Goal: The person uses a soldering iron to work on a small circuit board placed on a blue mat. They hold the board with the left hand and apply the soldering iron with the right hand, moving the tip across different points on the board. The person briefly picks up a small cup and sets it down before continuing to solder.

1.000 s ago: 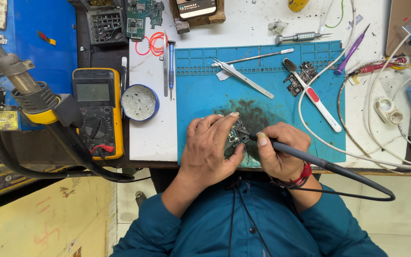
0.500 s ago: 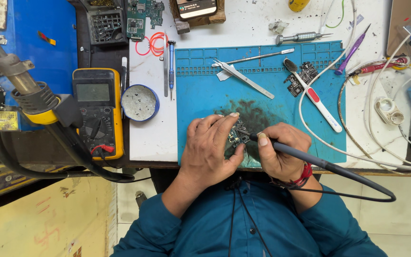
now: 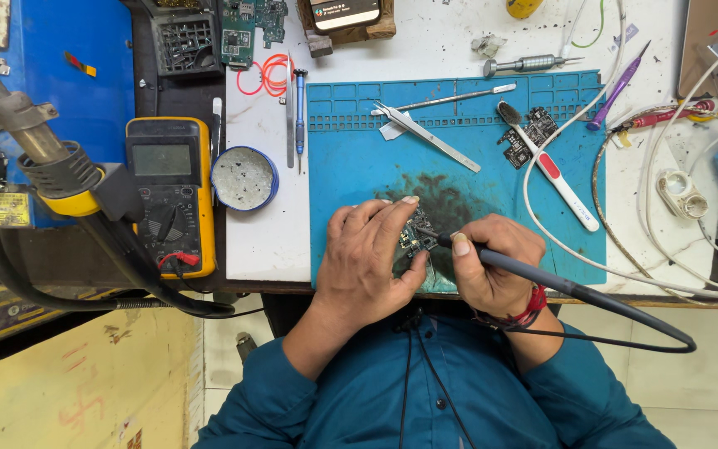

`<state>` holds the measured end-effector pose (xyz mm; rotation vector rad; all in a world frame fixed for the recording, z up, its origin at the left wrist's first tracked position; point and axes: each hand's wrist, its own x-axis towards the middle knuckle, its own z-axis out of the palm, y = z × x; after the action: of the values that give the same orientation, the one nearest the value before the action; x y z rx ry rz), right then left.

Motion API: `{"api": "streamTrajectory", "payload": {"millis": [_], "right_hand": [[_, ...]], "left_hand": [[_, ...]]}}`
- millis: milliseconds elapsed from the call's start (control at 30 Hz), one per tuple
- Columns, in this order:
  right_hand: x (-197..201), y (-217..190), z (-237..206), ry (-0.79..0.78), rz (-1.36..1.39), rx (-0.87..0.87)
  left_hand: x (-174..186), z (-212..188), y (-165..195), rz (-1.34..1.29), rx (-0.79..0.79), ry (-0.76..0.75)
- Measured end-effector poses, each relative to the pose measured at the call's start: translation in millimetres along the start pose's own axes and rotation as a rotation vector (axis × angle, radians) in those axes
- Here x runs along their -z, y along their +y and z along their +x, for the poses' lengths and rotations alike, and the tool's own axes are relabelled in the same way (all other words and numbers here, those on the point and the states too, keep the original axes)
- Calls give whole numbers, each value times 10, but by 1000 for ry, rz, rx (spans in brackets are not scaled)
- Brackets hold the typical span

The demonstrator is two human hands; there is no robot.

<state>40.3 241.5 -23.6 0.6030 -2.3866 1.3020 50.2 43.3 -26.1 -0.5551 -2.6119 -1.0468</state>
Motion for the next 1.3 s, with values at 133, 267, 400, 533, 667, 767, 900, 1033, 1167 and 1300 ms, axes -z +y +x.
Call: {"api": "streamTrajectory", "payload": {"millis": [133,267,400,533,667,767,900,1033,1167,1300], "right_hand": [[-3,2,-12,-2,-20,-7],[-17,16,-13,3,2,13],[-24,18,-16,5,-3,7],[-15,16,-12,1,5,11],[-17,4,-8,2,-7,5],[-16,0,-4,-2,-2,3],[-13,-1,-5,-3,-7,3],[-18,4,-9,4,5,9],[-25,13,-8,0,-6,10],[-28,23,-2,1,-3,28]], "left_hand": [[3,-5,-3,-4,0,0],[3,-5,-6,-3,4,0],[9,-5,-5,-3,1,0],[10,-2,-1,0,-1,1],[13,-2,-6,-2,0,0],[10,-5,-7,2,1,1],[7,-5,-10,5,1,3],[5,-3,-9,2,-4,2],[16,-4,-7,2,-2,1],[19,1,-7,2,-2,1]]}}
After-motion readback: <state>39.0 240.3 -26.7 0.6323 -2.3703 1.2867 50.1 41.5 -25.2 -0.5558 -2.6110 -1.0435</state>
